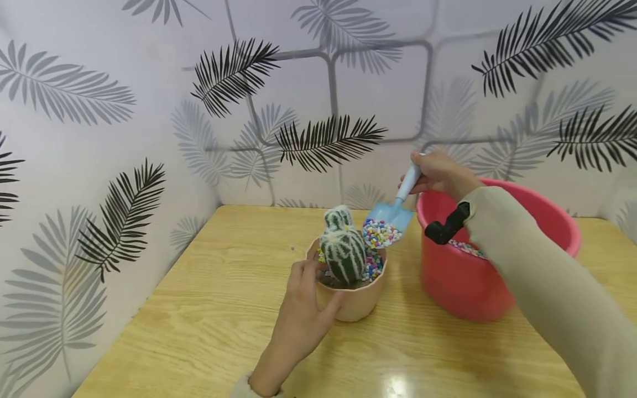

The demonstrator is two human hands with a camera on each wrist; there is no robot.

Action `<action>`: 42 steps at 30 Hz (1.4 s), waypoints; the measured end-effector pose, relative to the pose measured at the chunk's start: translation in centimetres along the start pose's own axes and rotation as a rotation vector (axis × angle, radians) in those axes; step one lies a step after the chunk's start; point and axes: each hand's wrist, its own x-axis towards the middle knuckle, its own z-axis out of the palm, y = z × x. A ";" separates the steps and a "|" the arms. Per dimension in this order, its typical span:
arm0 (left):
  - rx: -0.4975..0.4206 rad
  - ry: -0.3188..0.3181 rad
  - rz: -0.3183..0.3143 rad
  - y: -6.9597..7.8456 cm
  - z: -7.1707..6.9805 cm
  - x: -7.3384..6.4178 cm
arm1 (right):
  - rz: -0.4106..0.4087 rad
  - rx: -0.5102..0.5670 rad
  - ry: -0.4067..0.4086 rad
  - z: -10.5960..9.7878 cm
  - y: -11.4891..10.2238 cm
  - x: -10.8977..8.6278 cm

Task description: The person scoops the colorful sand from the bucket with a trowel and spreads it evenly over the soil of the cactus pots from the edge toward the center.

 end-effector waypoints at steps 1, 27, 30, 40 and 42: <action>0.006 0.013 0.000 -0.2 0.0 0.1 | -0.001 0.009 -0.004 0.0 0.0 0.0; -0.358 -0.449 -0.137 -7.2 -1.5 4.7 | -0.025 0.008 0.039 0.0 0.3 -0.2; -0.356 -0.475 -0.143 -7.4 -1.5 5.1 | -0.027 0.012 0.043 0.1 0.4 -0.1; -0.244 -0.465 -0.134 -7.0 -1.3 5.2 | -0.029 0.005 0.051 0.1 0.5 -0.1; -0.188 -0.429 -0.130 -6.5 -1.2 5.0 | -0.033 -0.006 0.056 0.1 0.4 -0.1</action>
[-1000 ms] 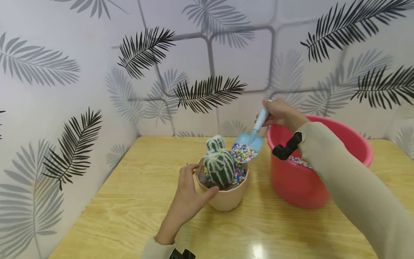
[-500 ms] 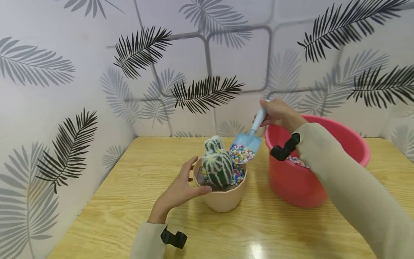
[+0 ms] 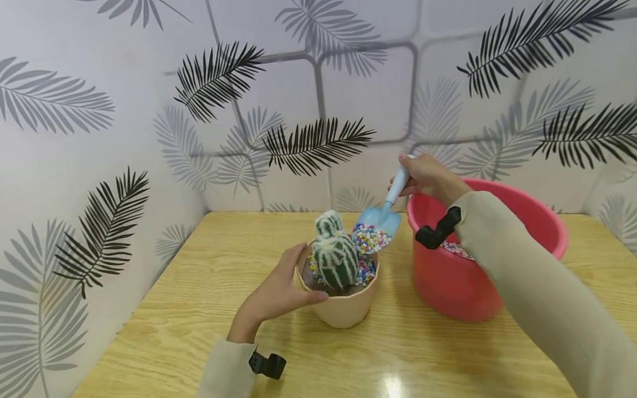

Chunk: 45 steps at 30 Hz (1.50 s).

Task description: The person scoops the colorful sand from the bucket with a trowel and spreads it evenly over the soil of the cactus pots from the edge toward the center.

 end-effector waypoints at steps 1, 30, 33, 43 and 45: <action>0.041 0.026 -0.002 0.3 0.2 -0.2 | -0.001 -0.001 0.001 0.0 0.0 0.0; 0.063 -0.019 0.026 -0.5 -0.7 0.4 | -0.009 -0.028 0.018 0.5 0.1 0.1; 0.172 0.081 0.024 0.6 0.3 0.0 | -0.020 -0.018 0.021 0.3 0.0 0.0; 0.264 0.259 -0.050 2.1 2.4 -0.8 | -0.011 -0.010 0.031 0.0 0.0 0.0; 0.197 0.209 -0.032 1.7 1.9 -0.8 | -0.019 -0.006 0.030 0.0 0.2 0.2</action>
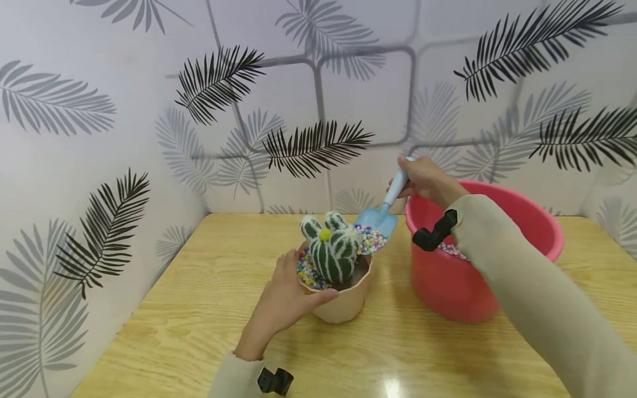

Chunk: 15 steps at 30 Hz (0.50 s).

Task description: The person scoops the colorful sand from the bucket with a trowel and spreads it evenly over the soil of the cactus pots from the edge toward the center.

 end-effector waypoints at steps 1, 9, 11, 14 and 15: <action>-0.041 -0.038 0.009 -0.3 -0.3 0.2 | -0.003 -0.002 0.002 0.0 0.1 0.0; -0.261 -0.277 -0.004 -3.0 -1.7 2.1 | -0.001 0.000 -0.010 -0.1 0.1 -0.2; -0.265 -0.291 0.012 -3.4 -1.6 2.4 | 0.006 0.006 -0.017 -0.1 0.0 -0.3; -0.251 -0.291 0.040 -3.6 -1.5 2.6 | 0.009 0.005 -0.016 -0.2 -0.1 -0.3; -0.243 -0.287 0.048 -3.5 -1.4 2.6 | 0.006 0.006 -0.007 -0.2 -0.1 -0.3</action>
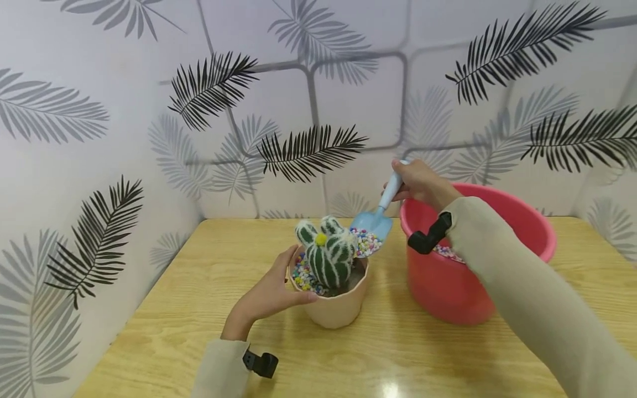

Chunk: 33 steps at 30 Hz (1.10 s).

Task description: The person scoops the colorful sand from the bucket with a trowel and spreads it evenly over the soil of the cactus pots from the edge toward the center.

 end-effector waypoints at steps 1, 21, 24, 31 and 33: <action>0.009 0.003 0.004 0.0 0.1 -0.2 | -0.002 -0.001 0.003 0.1 0.1 0.0; 0.201 0.183 -0.029 2.9 2.3 -2.4 | -0.015 -0.035 0.031 0.4 0.4 0.1; 0.159 0.120 0.007 2.6 1.6 -1.8 | -0.021 -0.027 0.035 0.4 0.5 0.1; 0.167 0.106 -0.025 2.3 1.5 -1.3 | -0.011 -0.049 0.032 0.5 0.4 0.1; 0.206 0.154 -0.033 2.7 1.9 -1.3 | -0.015 -0.047 0.048 0.3 0.3 0.1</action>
